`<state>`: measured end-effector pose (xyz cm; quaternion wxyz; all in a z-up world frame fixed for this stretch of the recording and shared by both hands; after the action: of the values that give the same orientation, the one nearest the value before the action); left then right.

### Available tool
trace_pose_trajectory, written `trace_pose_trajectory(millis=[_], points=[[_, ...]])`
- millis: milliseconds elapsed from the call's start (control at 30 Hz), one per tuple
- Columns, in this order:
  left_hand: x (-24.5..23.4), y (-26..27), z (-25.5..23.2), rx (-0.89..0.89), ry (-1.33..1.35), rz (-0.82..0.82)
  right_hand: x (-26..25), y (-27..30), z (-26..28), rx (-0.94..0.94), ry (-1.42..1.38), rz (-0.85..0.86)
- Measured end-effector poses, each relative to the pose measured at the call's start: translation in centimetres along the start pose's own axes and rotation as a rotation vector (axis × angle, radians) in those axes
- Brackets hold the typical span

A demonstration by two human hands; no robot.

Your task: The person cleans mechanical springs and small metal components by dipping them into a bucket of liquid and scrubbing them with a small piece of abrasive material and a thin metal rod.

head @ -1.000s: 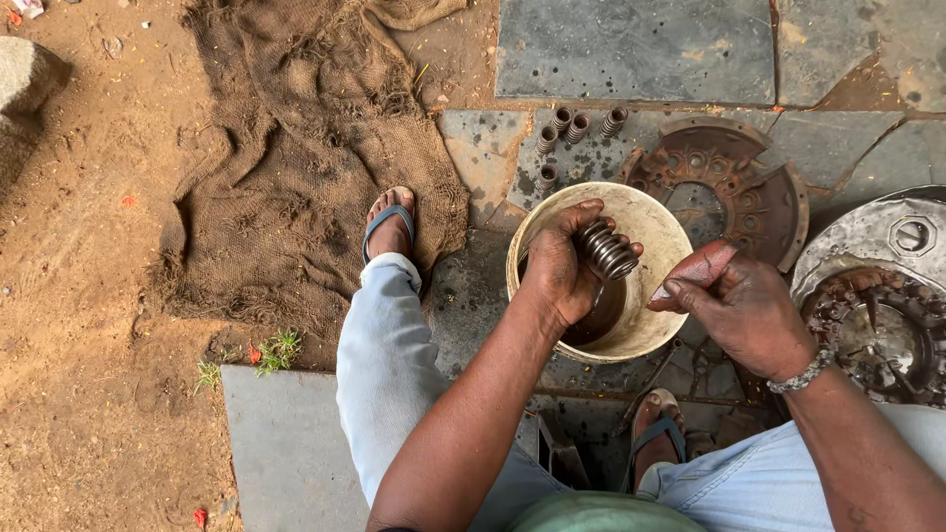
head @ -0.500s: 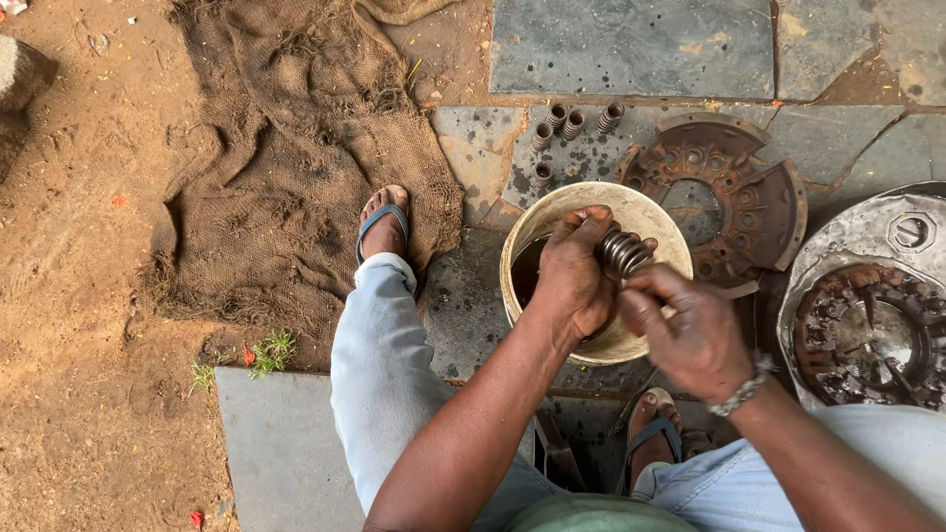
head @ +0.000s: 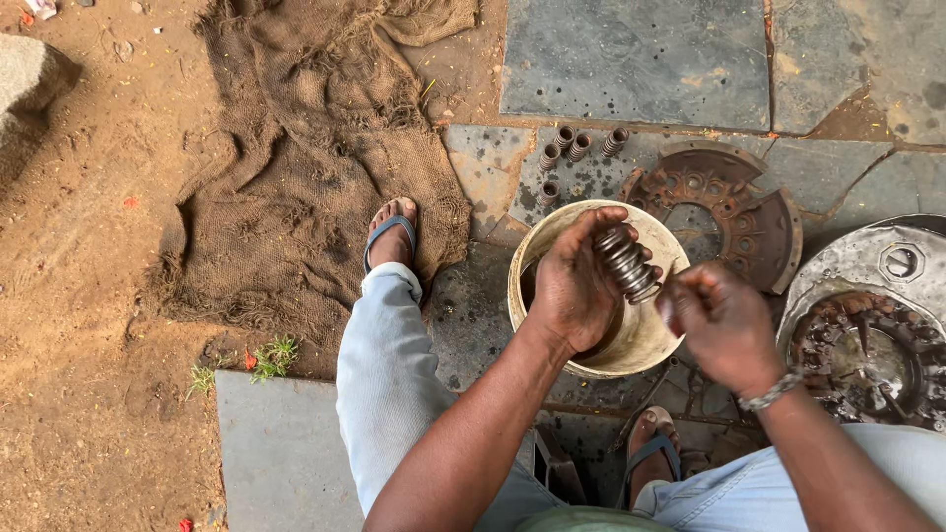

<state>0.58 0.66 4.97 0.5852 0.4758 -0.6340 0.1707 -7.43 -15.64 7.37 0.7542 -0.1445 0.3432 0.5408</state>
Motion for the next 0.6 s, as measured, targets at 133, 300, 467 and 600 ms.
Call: trace_pose_trajectory(millis=[133,300,467,600], points=[[-1.4,-0.6,0.4,-0.062,0.021,0.025,-2.8,-1.0,-0.5,0.101,-0.146,-0.128],[-4.9,-2.8,2.7,-0.110,-0.482,-0.186,-6.6,-0.1,-0.2,0.099,-0.334,-0.138],[-7.3,-4.9,4.9,-0.222,-1.521,-0.145,-9.1,0.6,0.0,-0.006,-0.431,-0.042],[-10.4,-10.7,7.4,-0.250,-2.306,0.125,-10.9,1.7,-1.9,0.091,-0.073,-0.023]])
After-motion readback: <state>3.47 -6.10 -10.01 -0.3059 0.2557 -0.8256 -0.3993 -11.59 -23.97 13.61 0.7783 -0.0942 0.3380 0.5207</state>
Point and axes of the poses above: each hand's wrist, its own y-axis away from the middle knuckle, its own x-axis out of the palm, z = x × y, the point moved 2 cm from there along -y, towards the middle knuckle, and after that the axes turned 10 degrees about -z, right-handed, at the moved point
